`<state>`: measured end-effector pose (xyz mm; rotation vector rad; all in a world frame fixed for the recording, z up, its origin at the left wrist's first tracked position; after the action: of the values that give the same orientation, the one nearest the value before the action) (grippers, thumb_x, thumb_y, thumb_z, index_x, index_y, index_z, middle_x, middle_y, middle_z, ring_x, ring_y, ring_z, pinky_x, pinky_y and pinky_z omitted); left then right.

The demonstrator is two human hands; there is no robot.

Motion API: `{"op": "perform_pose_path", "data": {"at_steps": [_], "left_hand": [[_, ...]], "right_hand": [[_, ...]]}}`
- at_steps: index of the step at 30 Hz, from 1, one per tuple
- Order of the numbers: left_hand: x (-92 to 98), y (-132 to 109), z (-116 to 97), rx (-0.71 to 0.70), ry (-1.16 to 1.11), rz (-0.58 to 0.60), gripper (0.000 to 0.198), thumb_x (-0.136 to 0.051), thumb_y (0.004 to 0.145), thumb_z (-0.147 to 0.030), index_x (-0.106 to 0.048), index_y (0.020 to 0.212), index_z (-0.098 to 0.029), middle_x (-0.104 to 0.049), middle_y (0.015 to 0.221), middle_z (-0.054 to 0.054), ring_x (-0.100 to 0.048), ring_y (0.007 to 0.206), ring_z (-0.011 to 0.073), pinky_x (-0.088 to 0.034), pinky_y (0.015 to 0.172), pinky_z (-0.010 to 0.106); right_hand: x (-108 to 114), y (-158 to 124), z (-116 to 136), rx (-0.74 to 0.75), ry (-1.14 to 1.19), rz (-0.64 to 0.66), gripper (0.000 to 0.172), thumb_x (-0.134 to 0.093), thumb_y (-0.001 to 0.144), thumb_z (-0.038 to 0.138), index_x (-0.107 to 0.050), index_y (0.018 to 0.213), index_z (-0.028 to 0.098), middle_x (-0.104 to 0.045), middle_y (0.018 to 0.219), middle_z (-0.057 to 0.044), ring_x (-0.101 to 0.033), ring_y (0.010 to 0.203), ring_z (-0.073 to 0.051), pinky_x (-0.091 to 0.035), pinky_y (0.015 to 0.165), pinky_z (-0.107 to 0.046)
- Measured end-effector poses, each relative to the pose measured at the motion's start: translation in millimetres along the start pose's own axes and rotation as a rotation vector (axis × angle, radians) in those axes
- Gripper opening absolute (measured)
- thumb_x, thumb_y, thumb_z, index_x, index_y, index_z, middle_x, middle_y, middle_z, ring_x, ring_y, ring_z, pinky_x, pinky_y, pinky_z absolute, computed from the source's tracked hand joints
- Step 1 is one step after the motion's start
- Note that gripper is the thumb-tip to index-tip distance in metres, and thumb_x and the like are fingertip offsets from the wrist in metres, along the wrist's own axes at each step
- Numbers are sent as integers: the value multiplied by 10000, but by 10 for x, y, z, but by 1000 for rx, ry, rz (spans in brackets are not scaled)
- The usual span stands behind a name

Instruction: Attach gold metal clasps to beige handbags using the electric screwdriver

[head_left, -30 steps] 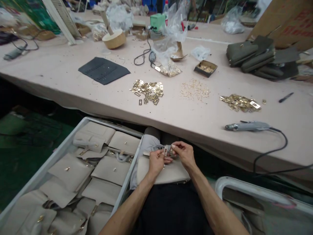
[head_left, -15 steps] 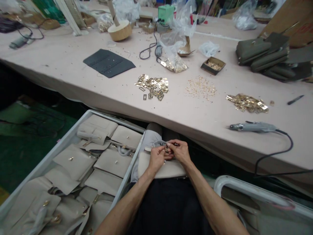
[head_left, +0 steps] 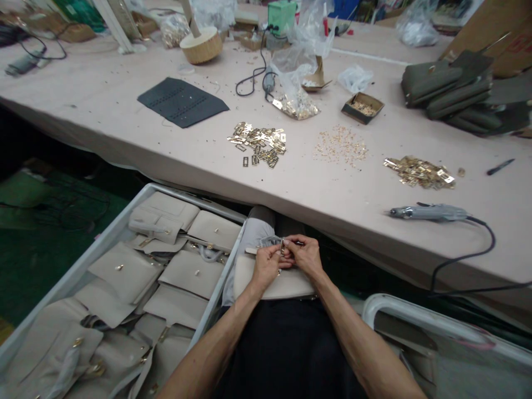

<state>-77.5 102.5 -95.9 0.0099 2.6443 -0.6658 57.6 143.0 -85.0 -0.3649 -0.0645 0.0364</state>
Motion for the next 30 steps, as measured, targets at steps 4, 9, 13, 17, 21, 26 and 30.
{"op": "perform_pose_path", "data": {"at_steps": [4,9,13,17,21,26,30], "left_hand": [[1,1,0,-10,19,-8,315,-687,849,-334,-747,1061,-110,-775,829,86,-786,688,227,-674,682,342],[-12,1,-2,-24,55,-19,287,-667,858,-342,-738,1025,-119,-775,799,74,-783,658,225,-672,658,341],[-17,-5,-4,-32,72,-28,281,-676,856,-356,-735,999,-121,-776,796,78,-786,658,228,-670,648,329],[-12,-25,-4,-36,61,-22,329,-675,863,-358,-722,1056,-96,-780,871,112,-797,696,233,-664,649,303],[-1,-43,4,-39,53,-15,358,-682,867,-377,-721,1069,-84,-768,885,117,-798,699,235,-661,643,290],[1,-59,4,-39,62,-8,376,-686,874,-401,-723,1078,-87,-765,852,109,-799,704,238,-659,642,285],[-5,-77,-15,-46,60,-3,392,-692,874,-408,-718,1085,-78,-759,853,112,-798,697,236,-653,639,282]], "right_hand": [[-9,-11,26,-1,-6,-7,369,-837,743,472,-796,902,142,-737,718,-95,-686,617,-223,-550,523,-284],[14,-23,45,10,13,7,359,-828,748,462,-799,911,143,-744,722,-95,-691,612,-222,-551,527,-284],[63,-9,14,41,10,30,363,-827,756,451,-799,940,139,-751,746,-96,-684,614,-208,-559,562,-287],[106,9,-21,86,-9,42,314,-824,773,432,-807,914,153,-730,736,-73,-663,617,-193,-552,584,-288],[122,6,-15,175,-40,46,232,-806,802,400,-821,871,179,-737,853,-71,-659,684,-179,-532,622,-277],[123,-5,10,215,-19,73,218,-802,811,390,-825,870,182,-719,867,-63,-645,685,-168,-506,625,-276],[134,3,-1,233,-24,79,209,-805,813,393,-831,868,193,-717,869,-65,-663,765,-190,-513,681,-285]]}}
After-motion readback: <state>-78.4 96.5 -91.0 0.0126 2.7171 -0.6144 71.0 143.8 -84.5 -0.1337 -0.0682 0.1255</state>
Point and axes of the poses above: each hand's wrist, its own y-axis towards the middle knuckle, its own x-axis out of the back of the hand, z = x × y, the point moved 2 cm from there along y, towards the middle knuckle
